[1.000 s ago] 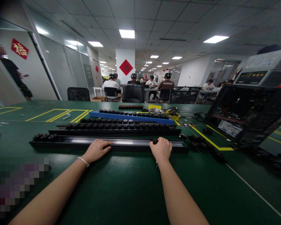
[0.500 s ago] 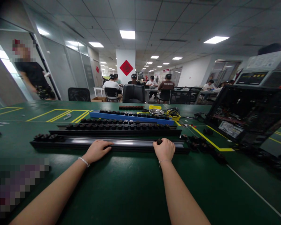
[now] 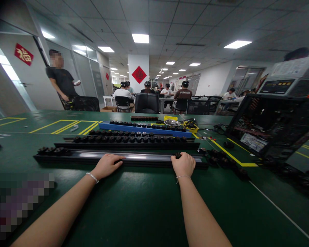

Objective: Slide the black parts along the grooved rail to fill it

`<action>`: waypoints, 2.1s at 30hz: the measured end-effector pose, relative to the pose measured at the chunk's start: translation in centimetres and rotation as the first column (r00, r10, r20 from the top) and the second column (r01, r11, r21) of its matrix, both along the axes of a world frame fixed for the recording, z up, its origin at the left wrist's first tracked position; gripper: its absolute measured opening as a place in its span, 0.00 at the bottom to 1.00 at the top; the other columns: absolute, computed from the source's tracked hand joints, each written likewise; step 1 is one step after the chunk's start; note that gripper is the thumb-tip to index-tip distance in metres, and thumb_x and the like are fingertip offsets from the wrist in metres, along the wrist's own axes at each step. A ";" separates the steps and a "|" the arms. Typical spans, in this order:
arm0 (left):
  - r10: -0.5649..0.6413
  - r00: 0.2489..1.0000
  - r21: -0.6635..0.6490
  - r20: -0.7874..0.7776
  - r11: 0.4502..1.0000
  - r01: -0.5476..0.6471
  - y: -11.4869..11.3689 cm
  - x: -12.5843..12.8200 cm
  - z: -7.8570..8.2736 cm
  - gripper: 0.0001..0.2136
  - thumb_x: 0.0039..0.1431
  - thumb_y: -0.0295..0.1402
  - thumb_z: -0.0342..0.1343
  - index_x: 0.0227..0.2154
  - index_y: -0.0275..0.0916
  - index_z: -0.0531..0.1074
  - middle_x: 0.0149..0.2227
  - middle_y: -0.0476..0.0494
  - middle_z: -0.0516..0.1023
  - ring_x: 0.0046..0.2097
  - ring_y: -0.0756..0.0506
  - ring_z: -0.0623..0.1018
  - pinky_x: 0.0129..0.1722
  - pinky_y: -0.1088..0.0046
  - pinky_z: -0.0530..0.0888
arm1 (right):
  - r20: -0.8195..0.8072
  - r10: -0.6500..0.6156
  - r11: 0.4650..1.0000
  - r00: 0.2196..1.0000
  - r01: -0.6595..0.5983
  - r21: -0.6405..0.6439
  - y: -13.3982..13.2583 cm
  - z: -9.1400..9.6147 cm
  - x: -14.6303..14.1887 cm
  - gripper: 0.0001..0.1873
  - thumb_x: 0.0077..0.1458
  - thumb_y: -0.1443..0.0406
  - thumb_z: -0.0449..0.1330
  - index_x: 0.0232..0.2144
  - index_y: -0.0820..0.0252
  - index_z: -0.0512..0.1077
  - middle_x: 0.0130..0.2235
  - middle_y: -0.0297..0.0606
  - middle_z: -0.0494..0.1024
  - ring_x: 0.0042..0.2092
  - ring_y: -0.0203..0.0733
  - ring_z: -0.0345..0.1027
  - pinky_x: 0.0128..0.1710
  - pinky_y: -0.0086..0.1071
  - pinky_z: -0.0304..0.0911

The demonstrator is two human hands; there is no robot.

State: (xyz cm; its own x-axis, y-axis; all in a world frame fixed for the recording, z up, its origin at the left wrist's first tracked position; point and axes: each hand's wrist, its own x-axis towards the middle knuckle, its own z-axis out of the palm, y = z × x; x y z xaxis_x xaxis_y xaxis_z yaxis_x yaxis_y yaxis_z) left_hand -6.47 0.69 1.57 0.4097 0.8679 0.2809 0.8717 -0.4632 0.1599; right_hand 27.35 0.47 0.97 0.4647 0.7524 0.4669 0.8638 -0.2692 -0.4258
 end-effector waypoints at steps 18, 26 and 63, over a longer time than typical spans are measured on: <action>-0.004 1.000 0.008 0.011 1.000 0.004 0.0 0.0 0.0 0.16 0.58 0.40 0.45 0.45 0.47 0.72 0.43 0.48 0.78 0.45 0.43 0.75 0.47 0.64 0.65 | 0.000 -0.030 0.999 1.000 0.030 -0.021 -0.2 0.0 1.8 0.21 0.44 0.55 0.53 0.35 0.64 0.72 0.38 0.47 0.74 0.40 0.49 0.65 0.43 0.38 0.54; -0.005 1.000 0.018 -0.012 1.000 0.005 0.0 0.1 -0.1 0.16 0.58 0.40 0.44 0.45 0.47 0.72 0.44 0.48 0.78 0.45 0.43 0.75 0.47 0.64 0.65 | 0.015 0.052 0.997 0.999 -0.051 -0.049 -0.5 0.0 3.2 0.20 0.46 0.56 0.52 0.37 0.63 0.71 0.39 0.45 0.74 0.41 0.46 0.65 0.43 0.37 0.55; 0.004 1.000 0.012 -0.018 1.000 -0.004 0.0 0.0 -0.2 0.16 0.58 0.40 0.45 0.45 0.45 0.72 0.44 0.47 0.78 0.46 0.44 0.75 0.48 0.64 0.65 | 0.046 -0.097 0.995 0.994 0.097 0.000 -0.6 -0.4 5.9 0.21 0.45 0.55 0.51 0.35 0.63 0.73 0.37 0.45 0.75 0.39 0.47 0.65 0.43 0.38 0.55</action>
State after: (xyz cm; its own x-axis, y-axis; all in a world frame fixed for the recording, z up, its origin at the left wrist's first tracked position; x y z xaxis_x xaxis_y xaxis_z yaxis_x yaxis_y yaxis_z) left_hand -6.51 0.73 1.40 0.4115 0.8661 0.2837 0.8762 -0.4617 0.1384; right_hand 33.22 -0.14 0.58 0.5134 0.7059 0.4880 0.8523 -0.3533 -0.3857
